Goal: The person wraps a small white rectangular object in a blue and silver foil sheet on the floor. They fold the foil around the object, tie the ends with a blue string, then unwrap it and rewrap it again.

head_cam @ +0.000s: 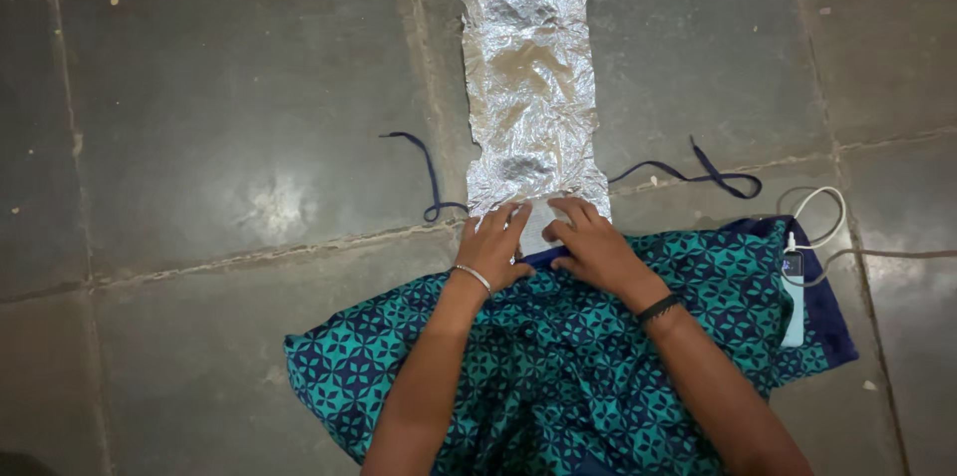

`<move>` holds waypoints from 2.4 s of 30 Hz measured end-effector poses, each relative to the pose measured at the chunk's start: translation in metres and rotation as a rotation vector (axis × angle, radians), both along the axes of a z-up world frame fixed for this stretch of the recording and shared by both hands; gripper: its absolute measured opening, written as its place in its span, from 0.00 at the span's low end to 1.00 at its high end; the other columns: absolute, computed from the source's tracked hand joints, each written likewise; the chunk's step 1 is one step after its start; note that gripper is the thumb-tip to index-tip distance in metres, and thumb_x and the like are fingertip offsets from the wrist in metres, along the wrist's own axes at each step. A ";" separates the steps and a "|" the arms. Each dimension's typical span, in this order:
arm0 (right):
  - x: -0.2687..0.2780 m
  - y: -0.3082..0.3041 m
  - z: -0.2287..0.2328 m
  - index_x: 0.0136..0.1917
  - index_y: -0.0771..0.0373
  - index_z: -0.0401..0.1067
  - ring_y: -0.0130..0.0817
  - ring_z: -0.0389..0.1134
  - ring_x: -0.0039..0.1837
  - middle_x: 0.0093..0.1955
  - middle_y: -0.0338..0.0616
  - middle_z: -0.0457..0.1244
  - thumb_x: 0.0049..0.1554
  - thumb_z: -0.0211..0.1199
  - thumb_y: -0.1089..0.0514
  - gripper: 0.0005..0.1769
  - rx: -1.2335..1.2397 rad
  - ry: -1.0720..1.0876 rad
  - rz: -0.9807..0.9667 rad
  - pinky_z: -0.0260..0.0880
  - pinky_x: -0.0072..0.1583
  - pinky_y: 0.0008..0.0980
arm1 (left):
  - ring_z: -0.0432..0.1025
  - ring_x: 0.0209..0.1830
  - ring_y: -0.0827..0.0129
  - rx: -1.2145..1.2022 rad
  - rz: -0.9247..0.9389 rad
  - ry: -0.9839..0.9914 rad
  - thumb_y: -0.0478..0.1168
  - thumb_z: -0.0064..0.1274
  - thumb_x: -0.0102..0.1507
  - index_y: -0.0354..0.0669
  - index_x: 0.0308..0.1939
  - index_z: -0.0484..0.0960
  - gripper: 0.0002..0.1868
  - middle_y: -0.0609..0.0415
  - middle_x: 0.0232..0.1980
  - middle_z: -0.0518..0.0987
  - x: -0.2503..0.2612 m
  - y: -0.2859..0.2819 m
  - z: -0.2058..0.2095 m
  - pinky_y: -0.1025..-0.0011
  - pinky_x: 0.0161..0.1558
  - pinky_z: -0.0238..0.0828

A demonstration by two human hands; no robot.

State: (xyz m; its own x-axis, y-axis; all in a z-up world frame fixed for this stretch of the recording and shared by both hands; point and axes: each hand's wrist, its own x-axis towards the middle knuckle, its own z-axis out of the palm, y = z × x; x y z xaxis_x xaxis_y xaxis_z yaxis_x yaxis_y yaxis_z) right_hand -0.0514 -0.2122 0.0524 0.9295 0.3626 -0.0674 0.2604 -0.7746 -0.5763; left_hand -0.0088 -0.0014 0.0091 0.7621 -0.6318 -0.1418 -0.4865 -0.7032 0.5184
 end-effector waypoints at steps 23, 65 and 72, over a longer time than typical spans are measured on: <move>-0.008 0.003 0.007 0.53 0.59 0.72 0.49 0.62 0.62 0.55 0.45 0.63 0.42 0.70 0.61 0.23 -0.054 -0.165 0.079 0.57 0.65 0.48 | 0.61 0.70 0.49 -0.068 0.146 0.259 0.61 0.71 0.43 0.45 0.68 0.71 0.53 0.47 0.66 0.69 0.013 0.008 -0.012 0.51 0.67 0.53; 0.001 -0.002 0.011 0.57 0.59 0.75 0.51 0.58 0.66 0.58 0.47 0.62 0.44 0.69 0.54 0.26 -0.076 -0.333 -0.079 0.52 0.67 0.55 | 0.70 0.55 0.59 -0.231 -0.075 -0.329 0.50 0.65 0.53 0.45 0.52 0.79 0.26 0.53 0.50 0.77 0.000 -0.005 0.063 0.50 0.61 0.54; 0.003 -0.002 0.010 0.58 0.59 0.74 0.44 0.61 0.63 0.56 0.43 0.64 0.47 0.67 0.56 0.25 -0.059 -0.302 -0.058 0.52 0.67 0.51 | 0.71 0.52 0.59 -0.138 -0.061 -0.314 0.39 0.63 0.52 0.42 0.51 0.79 0.23 0.52 0.46 0.76 -0.001 -0.011 0.054 0.50 0.61 0.57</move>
